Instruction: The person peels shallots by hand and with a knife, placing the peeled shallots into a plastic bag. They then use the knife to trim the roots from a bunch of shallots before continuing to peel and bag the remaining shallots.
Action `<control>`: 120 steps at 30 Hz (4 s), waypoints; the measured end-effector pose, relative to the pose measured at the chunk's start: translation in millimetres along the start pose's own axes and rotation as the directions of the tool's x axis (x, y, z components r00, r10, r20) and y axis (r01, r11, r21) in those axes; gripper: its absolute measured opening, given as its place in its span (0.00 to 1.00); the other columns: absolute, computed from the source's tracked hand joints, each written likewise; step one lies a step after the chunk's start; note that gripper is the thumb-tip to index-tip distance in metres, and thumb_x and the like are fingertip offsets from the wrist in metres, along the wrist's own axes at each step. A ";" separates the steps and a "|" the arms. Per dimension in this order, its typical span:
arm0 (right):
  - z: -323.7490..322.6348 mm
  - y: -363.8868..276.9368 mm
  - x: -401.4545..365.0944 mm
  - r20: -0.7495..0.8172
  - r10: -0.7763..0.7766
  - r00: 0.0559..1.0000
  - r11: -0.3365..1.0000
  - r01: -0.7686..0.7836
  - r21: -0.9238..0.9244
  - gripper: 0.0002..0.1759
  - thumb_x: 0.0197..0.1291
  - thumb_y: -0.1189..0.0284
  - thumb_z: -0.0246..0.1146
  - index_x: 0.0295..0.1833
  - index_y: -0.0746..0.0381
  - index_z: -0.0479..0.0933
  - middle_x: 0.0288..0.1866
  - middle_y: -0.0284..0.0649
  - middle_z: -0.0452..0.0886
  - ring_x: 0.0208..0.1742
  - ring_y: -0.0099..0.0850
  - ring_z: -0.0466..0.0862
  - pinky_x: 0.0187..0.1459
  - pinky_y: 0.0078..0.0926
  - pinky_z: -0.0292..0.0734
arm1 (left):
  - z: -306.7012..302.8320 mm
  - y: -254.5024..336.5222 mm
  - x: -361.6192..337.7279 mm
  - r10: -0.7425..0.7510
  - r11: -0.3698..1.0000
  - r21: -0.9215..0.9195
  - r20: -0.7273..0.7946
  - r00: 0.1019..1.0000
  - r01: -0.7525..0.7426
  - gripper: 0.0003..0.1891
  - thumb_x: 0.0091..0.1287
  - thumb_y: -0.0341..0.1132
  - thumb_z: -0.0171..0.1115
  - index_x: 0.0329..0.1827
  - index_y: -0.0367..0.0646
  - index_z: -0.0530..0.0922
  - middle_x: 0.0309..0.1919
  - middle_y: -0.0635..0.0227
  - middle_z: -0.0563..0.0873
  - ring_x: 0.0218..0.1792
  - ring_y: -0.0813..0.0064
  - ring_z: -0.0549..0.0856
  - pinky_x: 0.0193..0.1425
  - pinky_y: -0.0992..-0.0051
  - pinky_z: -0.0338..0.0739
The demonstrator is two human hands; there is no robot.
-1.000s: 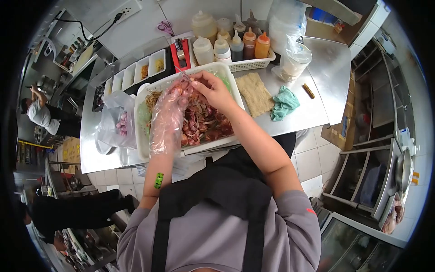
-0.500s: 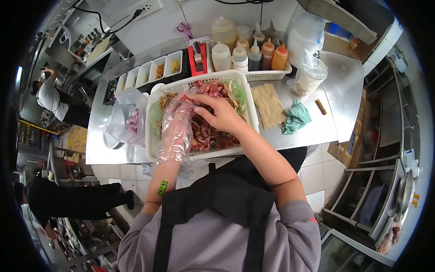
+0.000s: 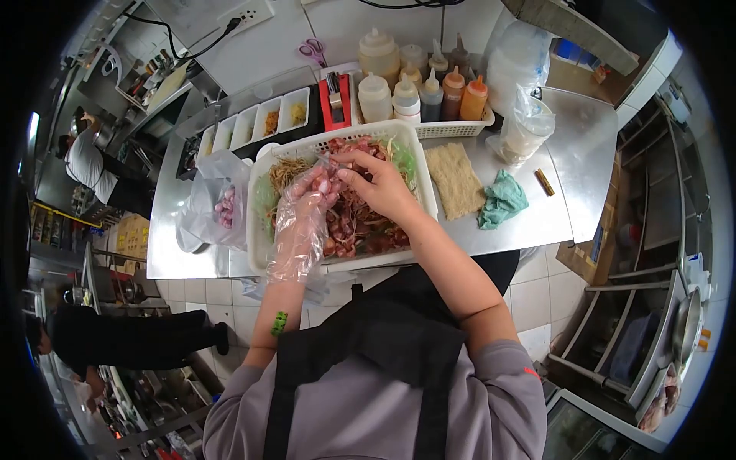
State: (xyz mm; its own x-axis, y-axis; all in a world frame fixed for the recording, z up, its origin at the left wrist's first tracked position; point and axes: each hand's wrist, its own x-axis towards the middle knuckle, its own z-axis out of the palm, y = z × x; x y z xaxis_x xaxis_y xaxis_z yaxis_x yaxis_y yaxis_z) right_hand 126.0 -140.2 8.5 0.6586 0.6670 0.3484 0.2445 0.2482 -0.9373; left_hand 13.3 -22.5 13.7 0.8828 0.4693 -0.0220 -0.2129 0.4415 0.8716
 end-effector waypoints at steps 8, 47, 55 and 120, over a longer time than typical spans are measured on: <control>-6.2 -17.8 -4.6 0.301 0.187 0.935 0.972 -0.131 -0.195 0.21 0.63 0.69 0.61 0.61 0.58 0.72 0.47 0.41 0.82 0.44 0.26 0.79 0.50 0.26 0.73 | -7.4 -0.2 -1.0 0.063 0.993 -0.103 0.049 0.997 -0.058 0.22 0.63 0.26 0.61 0.61 0.32 0.71 0.52 0.60 0.79 0.50 0.74 0.80 0.55 0.76 0.77; 0.7 -13.8 -9.1 0.153 -0.072 0.986 0.952 0.114 -0.283 0.17 0.62 0.67 0.60 0.54 0.61 0.73 0.47 0.49 0.81 0.48 0.47 0.81 0.50 0.36 0.74 | 18.2 11.0 -18.0 0.133 0.945 0.319 -0.166 0.977 -0.075 0.16 0.66 0.26 0.56 0.56 0.33 0.71 0.46 0.63 0.79 0.46 0.76 0.79 0.54 0.78 0.75; -1.8 -10.3 -7.4 0.291 -0.126 0.948 0.947 0.202 -0.249 0.20 0.61 0.68 0.60 0.59 0.59 0.72 0.50 0.47 0.80 0.51 0.45 0.80 0.54 0.35 0.73 | -5.1 -6.7 -10.5 0.066 0.998 -0.008 -0.184 0.981 -0.069 0.12 0.66 0.29 0.56 0.52 0.36 0.73 0.46 0.64 0.79 0.45 0.75 0.80 0.50 0.77 0.77; -3.2 -35.9 -52.9 0.112 0.046 0.993 0.981 -0.024 -0.194 0.16 0.64 0.74 0.58 0.57 0.57 0.75 0.52 0.35 0.81 0.50 0.28 0.80 0.51 0.26 0.73 | -8.9 -6.9 -13.8 0.203 0.948 0.189 0.261 0.944 -0.257 0.19 0.60 0.25 0.63 0.56 0.35 0.76 0.56 0.59 0.79 0.52 0.75 0.80 0.53 0.78 0.76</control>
State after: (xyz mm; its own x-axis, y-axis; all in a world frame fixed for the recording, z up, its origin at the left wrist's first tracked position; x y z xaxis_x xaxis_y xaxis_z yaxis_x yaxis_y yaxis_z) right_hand 84.7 -186.7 23.7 0.5853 0.7523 0.3024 0.3621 0.0912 -0.9277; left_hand -1.1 -25.3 3.6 0.8990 0.3331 0.2843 -0.3494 0.1539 0.9243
